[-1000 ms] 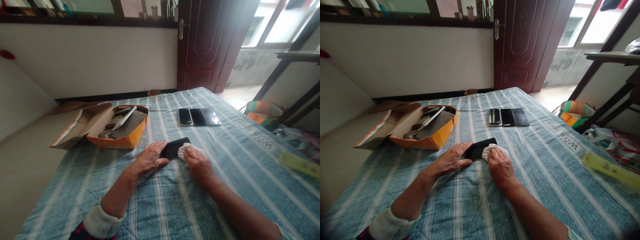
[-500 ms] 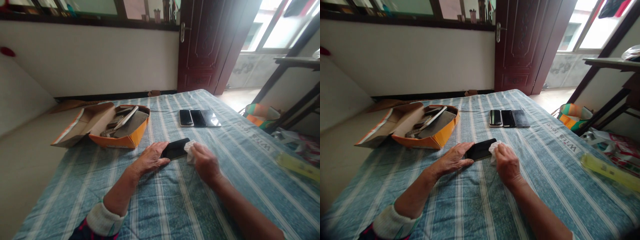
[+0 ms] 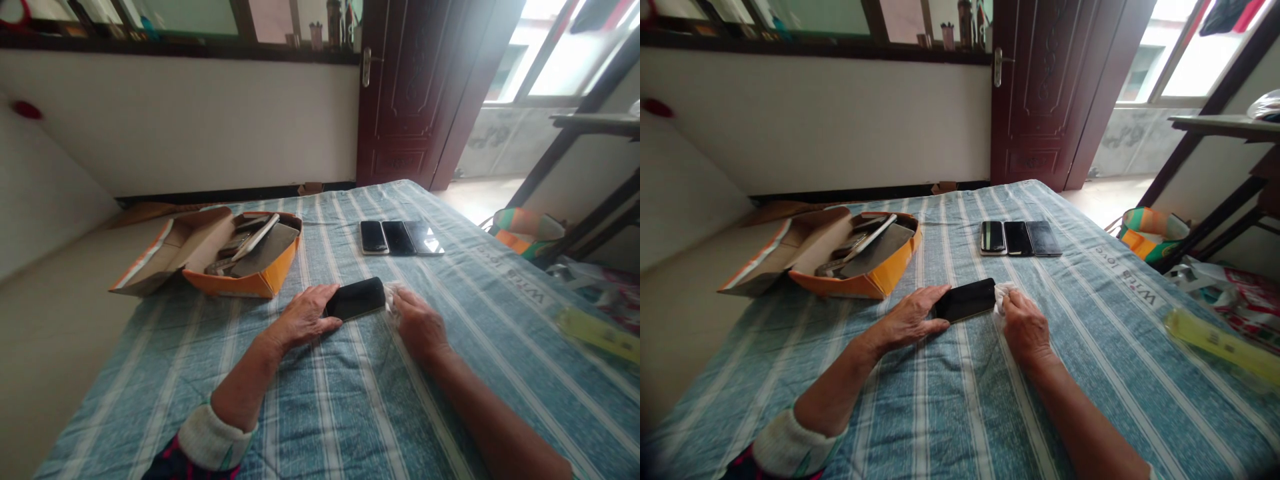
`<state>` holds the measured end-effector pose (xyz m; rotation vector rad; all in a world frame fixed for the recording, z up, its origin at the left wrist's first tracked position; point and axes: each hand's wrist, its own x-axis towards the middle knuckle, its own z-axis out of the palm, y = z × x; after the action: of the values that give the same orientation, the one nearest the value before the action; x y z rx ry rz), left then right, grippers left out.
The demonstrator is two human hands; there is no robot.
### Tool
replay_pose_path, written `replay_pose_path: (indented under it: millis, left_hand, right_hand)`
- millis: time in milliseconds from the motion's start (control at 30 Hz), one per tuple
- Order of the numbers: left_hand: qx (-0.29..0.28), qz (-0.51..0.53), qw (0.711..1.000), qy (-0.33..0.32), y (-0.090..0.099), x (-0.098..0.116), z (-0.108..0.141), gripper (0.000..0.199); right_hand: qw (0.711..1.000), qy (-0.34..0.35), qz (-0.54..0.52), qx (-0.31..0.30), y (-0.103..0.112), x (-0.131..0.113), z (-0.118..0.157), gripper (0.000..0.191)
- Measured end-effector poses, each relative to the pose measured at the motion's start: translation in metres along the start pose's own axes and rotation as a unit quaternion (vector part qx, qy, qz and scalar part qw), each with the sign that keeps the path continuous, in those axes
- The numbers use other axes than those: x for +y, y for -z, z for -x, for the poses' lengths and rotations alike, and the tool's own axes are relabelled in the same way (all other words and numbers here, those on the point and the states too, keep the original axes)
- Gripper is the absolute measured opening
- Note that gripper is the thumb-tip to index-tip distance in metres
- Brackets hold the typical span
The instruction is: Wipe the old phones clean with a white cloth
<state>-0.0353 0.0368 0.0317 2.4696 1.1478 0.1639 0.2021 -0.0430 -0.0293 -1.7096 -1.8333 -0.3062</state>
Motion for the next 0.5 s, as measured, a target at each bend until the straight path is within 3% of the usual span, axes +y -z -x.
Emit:
replay_pose_path:
  millis: [100, 167, 333, 400, 500]
  left_hand:
    - [0.0, 0.006, 1.0, 0.005, 0.001, 0.0, 0.001, 0.068]
    - [0.005, 0.011, 1.0, 0.004, 0.0, -0.001, 0.001, 0.07]
    - [0.013, 0.01, 1.0, -0.002, -0.003, -0.008, 0.001, 0.071]
    - [0.014, 0.004, 1.0, 0.002, -0.004, -0.008, 0.001, 0.072]
    - [0.014, 0.008, 1.0, 0.008, -0.002, -0.007, 0.003, 0.075]
  right_hand:
    - [0.997, 0.001, -0.057, 0.048, 0.005, -0.008, -0.003, 0.031]
    - [0.992, 0.05, -0.099, 0.062, 0.005, -0.024, -0.007, 0.033]
    - [0.966, 0.207, -0.153, -0.032, -0.005, -0.069, -0.015, 0.027]
    - [0.958, 0.24, -0.145, -0.055, -0.009, -0.072, -0.017, 0.027]
    - [0.967, 0.227, -0.098, -0.058, -0.014, -0.053, -0.019, 0.031]
